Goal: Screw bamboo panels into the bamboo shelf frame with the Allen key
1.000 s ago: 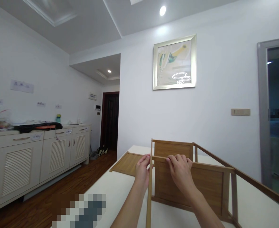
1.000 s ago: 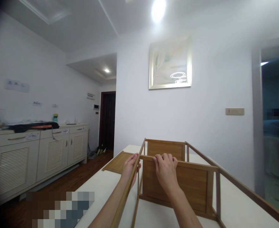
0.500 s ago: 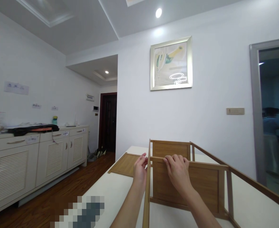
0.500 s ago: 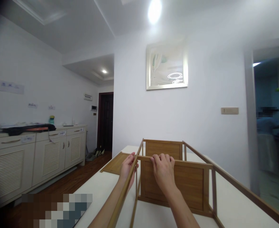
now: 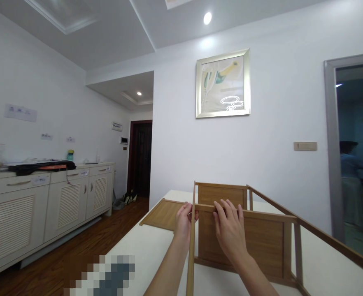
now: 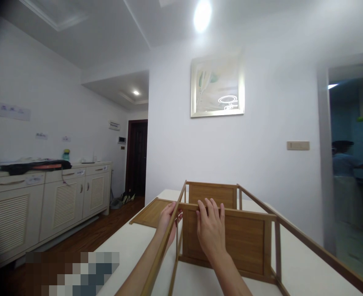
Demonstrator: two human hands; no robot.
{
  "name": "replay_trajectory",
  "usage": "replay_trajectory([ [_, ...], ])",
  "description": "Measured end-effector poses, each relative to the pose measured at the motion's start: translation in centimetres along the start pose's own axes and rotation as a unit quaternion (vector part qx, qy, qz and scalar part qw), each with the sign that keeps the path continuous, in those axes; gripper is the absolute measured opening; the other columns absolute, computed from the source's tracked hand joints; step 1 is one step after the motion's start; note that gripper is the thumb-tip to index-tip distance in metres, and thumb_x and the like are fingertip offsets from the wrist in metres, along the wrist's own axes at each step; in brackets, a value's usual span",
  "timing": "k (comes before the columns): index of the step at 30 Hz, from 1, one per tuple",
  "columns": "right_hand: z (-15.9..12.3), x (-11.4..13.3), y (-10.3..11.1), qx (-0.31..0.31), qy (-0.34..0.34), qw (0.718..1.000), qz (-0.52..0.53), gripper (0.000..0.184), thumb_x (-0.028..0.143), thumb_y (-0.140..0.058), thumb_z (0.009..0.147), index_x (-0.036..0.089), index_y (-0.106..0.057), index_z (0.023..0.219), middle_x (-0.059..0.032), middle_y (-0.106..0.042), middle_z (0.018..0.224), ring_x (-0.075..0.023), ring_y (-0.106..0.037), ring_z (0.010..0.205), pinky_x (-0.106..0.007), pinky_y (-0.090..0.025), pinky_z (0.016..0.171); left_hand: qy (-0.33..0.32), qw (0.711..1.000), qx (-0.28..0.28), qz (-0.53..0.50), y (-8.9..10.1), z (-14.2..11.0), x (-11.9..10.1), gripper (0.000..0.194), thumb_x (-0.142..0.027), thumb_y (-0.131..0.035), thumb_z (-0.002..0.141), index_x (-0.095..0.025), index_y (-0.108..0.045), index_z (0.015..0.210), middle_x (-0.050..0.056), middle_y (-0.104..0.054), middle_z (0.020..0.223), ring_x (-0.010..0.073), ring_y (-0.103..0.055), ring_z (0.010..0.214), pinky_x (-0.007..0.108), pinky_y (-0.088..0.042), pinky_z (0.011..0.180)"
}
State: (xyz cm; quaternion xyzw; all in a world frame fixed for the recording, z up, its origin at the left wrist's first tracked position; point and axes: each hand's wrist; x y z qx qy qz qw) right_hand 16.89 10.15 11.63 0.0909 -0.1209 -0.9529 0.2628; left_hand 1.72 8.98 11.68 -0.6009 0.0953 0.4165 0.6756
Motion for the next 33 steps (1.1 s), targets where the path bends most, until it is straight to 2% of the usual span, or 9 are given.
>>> replay_trajectory([
  [3,-1.8,0.0,-0.5,-0.032,0.037,0.999,0.006,0.039,0.024,-0.039,0.097,0.017,-0.046,0.134,-0.0151,-0.051,0.136,-0.0296,-0.039,0.133,-0.055,-0.025,0.111,-0.003,1.000,0.006,0.002,0.0,0.0,0.0,0.032,-0.037,-0.081,0.065,-0.016,-0.058,0.075,-0.001,-0.062,0.068,0.0103,-0.058,0.059,0.021,-0.045,0.054],
  [5,-3.7,0.1,-0.7,-0.032,0.067,0.997,0.028,0.038,0.021,-0.043,0.095,0.017,-0.048,0.132,-0.0155,-0.054,0.131,-0.0286,-0.046,0.126,-0.053,-0.031,0.107,-0.004,1.000,0.002,0.007,0.1,0.0,0.0,0.033,-0.037,-0.081,0.065,-0.017,-0.057,0.076,-0.001,-0.062,0.068,0.0110,-0.059,0.061,0.022,-0.045,0.056],
  [6,-4.8,0.1,-0.9,-0.015,0.083,0.995,0.047,0.033,0.020,-0.043,0.094,0.017,-0.051,0.126,-0.0144,-0.059,0.122,-0.0268,-0.052,0.117,-0.049,-0.037,0.102,0.000,1.000,-0.004,0.009,0.1,0.1,0.0,0.033,-0.037,-0.081,0.064,-0.017,-0.057,0.076,-0.001,-0.063,0.068,0.0113,-0.060,0.062,0.023,-0.046,0.057],
  [8,-7.2,0.3,-1.1,0.071,0.100,0.987,0.102,0.023,0.017,-0.041,0.095,0.018,-0.058,0.109,-0.0089,-0.065,0.098,-0.0201,-0.060,0.090,-0.036,-0.045,0.084,0.009,1.000,-0.014,0.011,0.2,0.3,0.1,0.034,-0.037,-0.081,0.063,-0.017,-0.057,0.077,-0.001,-0.063,0.069,0.0119,-0.061,0.062,0.024,-0.046,0.059],
  [10,-9.2,0.6,-1.4,0.185,0.102,0.966,0.146,0.024,0.014,-0.036,0.095,0.019,-0.059,0.094,-0.0039,-0.063,0.079,-0.0161,-0.059,0.072,-0.028,-0.043,0.069,0.015,1.000,-0.016,0.011,0.4,0.5,0.2,0.036,-0.038,-0.082,0.062,-0.018,-0.057,0.078,-0.001,-0.065,0.070,0.0118,-0.061,0.061,0.024,-0.044,0.058],
  [13,-11.0,1.4,-1.6,0.330,0.073,0.920,0.197,0.025,0.015,-0.036,0.093,0.022,-0.060,0.098,-0.0016,-0.066,0.081,-0.0153,-0.061,0.071,-0.025,-0.039,0.064,0.015,1.000,-0.010,0.014,0.6,0.9,0.5,0.038,-0.039,-0.082,0.061,-0.019,-0.055,0.079,-0.001,-0.065,0.070,0.0110,-0.059,0.057,0.023,-0.042,0.056],
  [16,-11.2,1.9,-1.6,0.395,0.004,0.891,0.222,0.025,0.022,-0.039,0.094,0.026,-0.061,0.105,-0.0016,-0.068,0.093,-0.0157,-0.063,0.080,-0.024,-0.039,0.067,0.017,1.000,-0.008,0.014,0.8,1.0,0.6,0.039,-0.039,-0.082,0.061,-0.019,-0.054,0.080,-0.002,-0.065,0.070,0.0112,-0.060,0.058,0.023,-0.043,0.057],
  [19,-10.8,2.1,-1.4,0.419,-0.035,0.880,0.220,0.025,0.027,-0.039,0.095,0.027,-0.063,0.101,-0.0020,-0.067,0.097,-0.0168,-0.063,0.084,-0.025,-0.038,0.069,0.020,1.000,-0.009,0.014,0.9,1.0,0.7,0.038,-0.038,-0.082,0.062,-0.019,-0.054,0.080,-0.001,-0.065,0.070,0.0123,-0.062,0.061,0.024,-0.045,0.058],
  [33,-10.8,2.1,-1.1,0.429,-0.068,0.873,0.222,0.025,0.028,-0.040,0.093,0.027,-0.065,0.100,-0.0026,-0.066,0.098,-0.0187,-0.063,0.088,-0.028,-0.039,0.074,0.027,1.000,0.004,0.006,1.3,1.6,0.8,0.036,-0.031,-0.081,0.062,-0.021,-0.058,0.088,0.000,-0.069,0.074,0.0150,-0.064,0.061,0.026,-0.047,0.056],
])
Point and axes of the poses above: each hand's wrist, its own z-axis towards the middle knuckle, its own y-axis out of the back of the hand, x = y × z
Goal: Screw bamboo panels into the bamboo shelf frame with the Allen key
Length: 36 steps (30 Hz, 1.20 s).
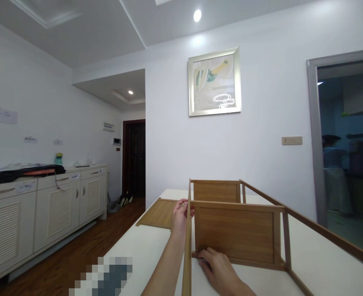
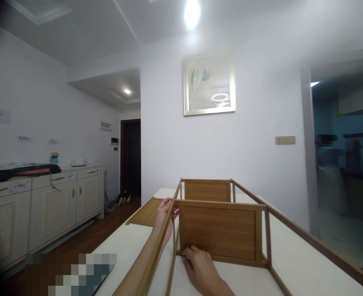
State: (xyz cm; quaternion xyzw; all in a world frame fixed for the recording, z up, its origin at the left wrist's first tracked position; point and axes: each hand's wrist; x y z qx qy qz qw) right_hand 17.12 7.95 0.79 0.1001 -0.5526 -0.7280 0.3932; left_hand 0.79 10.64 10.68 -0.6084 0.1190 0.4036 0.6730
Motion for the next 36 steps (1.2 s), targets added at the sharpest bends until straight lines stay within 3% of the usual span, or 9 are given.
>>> replay_trajectory([
  [6,-0.1,-0.1,-0.1,-0.003,0.002,1.000,0.009,0.025,0.029,-0.041,0.093,0.027,-0.065,0.099,-0.0024,-0.066,0.099,-0.0183,-0.063,0.089,-0.027,-0.039,0.075,-0.006,1.000,-0.001,-0.009,-0.2,-0.3,-0.1,0.035,-0.031,-0.078,0.066,-0.020,-0.059,0.094,0.000,-0.068,0.074,0.0142,-0.064,0.061,0.025,-0.046,0.056],
  [12,0.1,-0.1,-0.1,0.001,-0.003,1.000,0.006,0.026,0.029,-0.041,0.093,0.026,-0.066,0.100,-0.0035,-0.066,0.100,-0.0181,-0.063,0.090,-0.027,-0.040,0.076,-0.011,0.999,-0.029,-0.010,-0.6,-0.6,-0.1,0.035,-0.035,-0.081,0.065,-0.018,-0.056,0.082,0.000,-0.066,0.071,0.0118,-0.062,0.059,0.024,-0.047,0.058],
  [16,0.1,-0.1,-0.2,0.001,0.000,1.000,0.004,0.025,0.028,-0.041,0.092,0.026,-0.066,0.099,-0.0035,-0.066,0.099,-0.0184,-0.063,0.088,-0.027,-0.041,0.075,-0.016,1.000,-0.011,-0.010,-0.5,-0.6,-0.1,0.036,-0.036,-0.082,0.064,-0.019,-0.056,0.082,-0.001,-0.066,0.072,0.0113,-0.061,0.058,0.024,-0.045,0.055],
  [23,0.0,-0.2,-0.1,-0.009,0.005,1.000,-0.002,0.024,0.026,-0.042,0.091,0.026,-0.065,0.098,-0.0028,-0.066,0.099,-0.0183,-0.063,0.088,-0.028,-0.041,0.075,0.004,1.000,0.010,-0.025,0.3,0.1,0.2,0.034,-0.024,-0.080,0.063,-0.021,-0.058,0.089,0.000,-0.068,0.074,0.0148,-0.066,0.066,0.025,-0.047,0.061],
  [29,0.0,-0.2,-0.2,-0.007,0.004,1.000,-0.013,0.023,0.026,-0.043,0.092,0.027,-0.065,0.098,-0.0026,-0.066,0.098,-0.0185,-0.063,0.088,-0.028,-0.041,0.075,0.008,0.999,0.007,-0.032,0.2,0.0,0.0,0.034,-0.029,-0.075,0.070,-0.022,-0.057,0.099,0.000,-0.068,0.076,0.0154,-0.065,0.064,0.026,-0.045,0.057],
  [36,-0.1,-0.1,0.0,-0.004,0.008,1.000,-0.007,0.026,0.027,-0.041,0.093,0.028,-0.064,0.104,-0.0030,-0.066,0.101,-0.0183,-0.063,0.089,-0.028,-0.042,0.075,0.001,0.999,-0.001,-0.033,-0.3,-0.5,-0.1,0.033,-0.037,-0.078,0.068,-0.019,-0.056,0.085,0.000,-0.065,0.072,0.0136,-0.062,0.062,0.025,-0.045,0.058],
])
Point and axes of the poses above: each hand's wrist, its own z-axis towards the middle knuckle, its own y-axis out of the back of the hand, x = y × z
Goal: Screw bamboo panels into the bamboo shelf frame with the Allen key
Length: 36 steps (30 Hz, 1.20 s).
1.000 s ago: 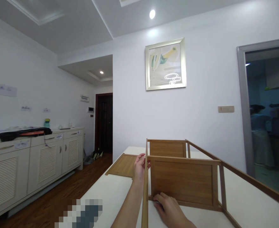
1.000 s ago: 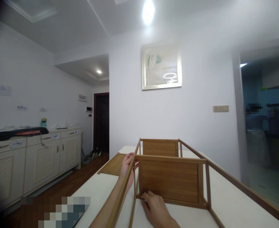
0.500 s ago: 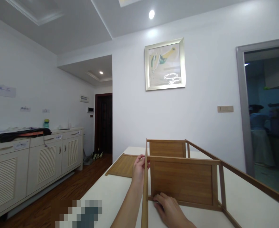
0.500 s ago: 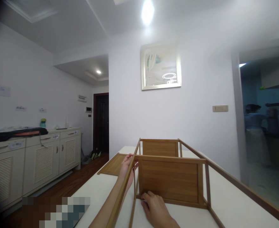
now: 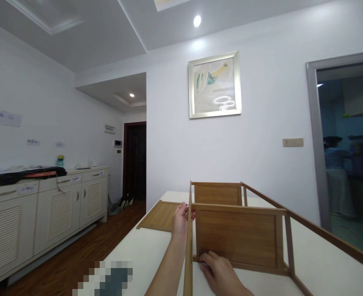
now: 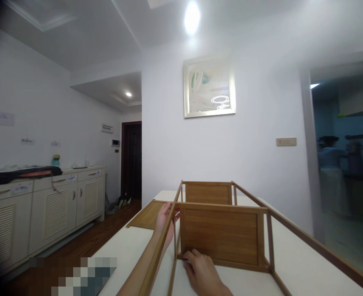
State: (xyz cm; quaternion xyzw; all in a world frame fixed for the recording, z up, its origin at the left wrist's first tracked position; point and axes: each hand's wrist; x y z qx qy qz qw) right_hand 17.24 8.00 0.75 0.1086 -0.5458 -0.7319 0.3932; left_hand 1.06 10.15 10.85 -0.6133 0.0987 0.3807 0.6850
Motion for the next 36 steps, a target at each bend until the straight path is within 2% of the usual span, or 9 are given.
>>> replay_trajectory([
  [6,0.0,-0.4,-0.3,-0.054,0.041,0.998,-0.005,0.037,0.029,-0.033,0.097,0.029,-0.054,0.127,-0.0058,-0.065,0.105,-0.0187,-0.063,0.090,-0.029,-0.045,0.077,-0.007,1.000,0.007,0.015,-0.4,-0.5,0.0,0.034,-0.037,-0.080,0.066,-0.018,-0.055,0.080,-0.001,-0.065,0.071,0.0116,-0.059,0.060,0.024,-0.042,0.058],
  [13,0.1,-0.6,-0.9,-0.063,0.056,0.996,-0.040,0.038,0.026,-0.032,0.098,0.029,-0.051,0.130,-0.0055,-0.064,0.105,-0.0196,-0.065,0.089,-0.030,-0.046,0.076,-0.010,1.000,0.009,0.014,-0.3,-0.4,0.0,0.035,-0.034,-0.082,0.063,-0.019,-0.056,0.081,-0.001,-0.064,0.070,0.0112,-0.059,0.059,0.023,-0.042,0.057],
  [19,0.1,-0.5,-1.0,-0.067,0.064,0.994,-0.059,0.053,0.020,-0.033,0.096,0.033,-0.030,0.147,-0.0064,-0.061,0.113,-0.0208,-0.065,0.090,-0.030,-0.047,0.076,-0.009,1.000,0.015,0.009,-0.1,-0.2,0.0,0.036,-0.028,-0.078,0.064,-0.020,-0.057,0.092,-0.001,-0.066,0.074,0.0109,-0.059,0.056,0.024,-0.042,0.058],
  [22,0.1,-0.6,-1.2,-0.072,0.071,0.993,-0.068,0.059,0.016,-0.035,0.094,0.035,-0.026,0.149,-0.0057,-0.061,0.113,-0.0197,-0.066,0.086,-0.028,-0.047,0.074,-0.005,1.000,0.003,-0.003,-0.4,-0.3,-0.1,0.035,-0.029,-0.077,0.065,-0.020,-0.057,0.092,-0.001,-0.065,0.072,0.0120,-0.060,0.057,0.025,-0.042,0.058],
  [27,0.2,-0.7,-1.3,-0.077,0.069,0.992,-0.066,0.061,0.016,-0.036,0.093,0.037,-0.024,0.149,-0.0046,-0.061,0.112,-0.0198,-0.066,0.086,-0.027,-0.047,0.074,0.000,1.000,-0.028,-0.012,-1.2,-0.8,-0.5,0.033,-0.034,-0.081,0.065,-0.018,-0.055,0.079,-0.002,-0.062,0.065,0.0126,-0.060,0.057,0.025,-0.043,0.059],
  [36,0.2,-0.7,-1.2,-0.073,0.064,0.994,-0.055,0.060,0.018,-0.036,0.094,0.035,-0.023,0.150,-0.0060,-0.060,0.115,-0.0205,-0.066,0.090,-0.029,-0.047,0.076,-0.007,1.000,-0.014,0.009,-1.1,-1.1,-0.5,0.038,-0.038,-0.084,0.061,-0.018,-0.056,0.077,-0.002,-0.062,0.067,0.0110,-0.059,0.058,0.024,-0.041,0.058],
])
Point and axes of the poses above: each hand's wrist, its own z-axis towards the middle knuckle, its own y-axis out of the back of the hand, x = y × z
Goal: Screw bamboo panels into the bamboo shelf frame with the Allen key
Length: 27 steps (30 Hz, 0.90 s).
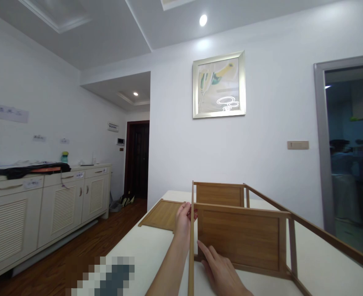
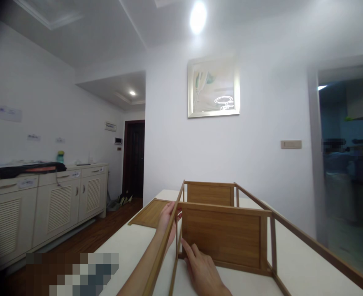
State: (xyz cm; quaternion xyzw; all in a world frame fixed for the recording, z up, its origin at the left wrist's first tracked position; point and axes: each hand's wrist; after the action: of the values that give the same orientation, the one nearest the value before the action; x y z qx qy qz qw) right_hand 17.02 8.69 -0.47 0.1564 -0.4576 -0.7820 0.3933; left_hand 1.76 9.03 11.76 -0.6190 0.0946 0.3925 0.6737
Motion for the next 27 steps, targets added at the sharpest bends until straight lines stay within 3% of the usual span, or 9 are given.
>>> replay_trajectory([
  [9,0.08,0.06,0.19,0.018,-0.005,1.000,-0.004,0.059,0.018,-0.037,0.094,0.034,-0.025,0.150,-0.0064,-0.060,0.115,-0.0205,-0.066,0.090,-0.029,-0.047,0.077,-0.003,1.000,0.012,-0.008,0.33,0.32,0.17,0.037,-0.031,-0.083,0.059,-0.018,-0.058,0.083,-0.002,-0.064,0.070,0.0119,-0.061,0.061,0.023,-0.042,0.057],
  [16,-0.02,0.21,0.18,0.020,-0.008,1.000,-0.010,0.059,0.017,-0.036,0.094,0.033,-0.025,0.149,-0.0061,-0.060,0.115,-0.0198,-0.065,0.090,-0.028,-0.046,0.077,-0.003,1.000,0.024,-0.006,0.79,0.65,0.34,0.039,-0.032,-0.078,0.066,-0.020,-0.058,0.097,-0.002,-0.065,0.073,0.0105,-0.058,0.055,0.024,-0.042,0.056],
  [27,-0.06,-0.09,-0.12,0.015,-0.006,1.000,-0.013,0.057,0.019,-0.035,0.095,0.033,-0.025,0.149,-0.0064,-0.060,0.115,-0.0198,-0.064,0.088,-0.029,-0.046,0.076,-0.007,1.000,0.006,0.007,0.64,0.68,0.59,0.035,-0.034,-0.081,0.065,-0.017,-0.055,0.082,-0.002,-0.063,0.066,0.0099,-0.059,0.056,0.022,-0.043,0.056],
])
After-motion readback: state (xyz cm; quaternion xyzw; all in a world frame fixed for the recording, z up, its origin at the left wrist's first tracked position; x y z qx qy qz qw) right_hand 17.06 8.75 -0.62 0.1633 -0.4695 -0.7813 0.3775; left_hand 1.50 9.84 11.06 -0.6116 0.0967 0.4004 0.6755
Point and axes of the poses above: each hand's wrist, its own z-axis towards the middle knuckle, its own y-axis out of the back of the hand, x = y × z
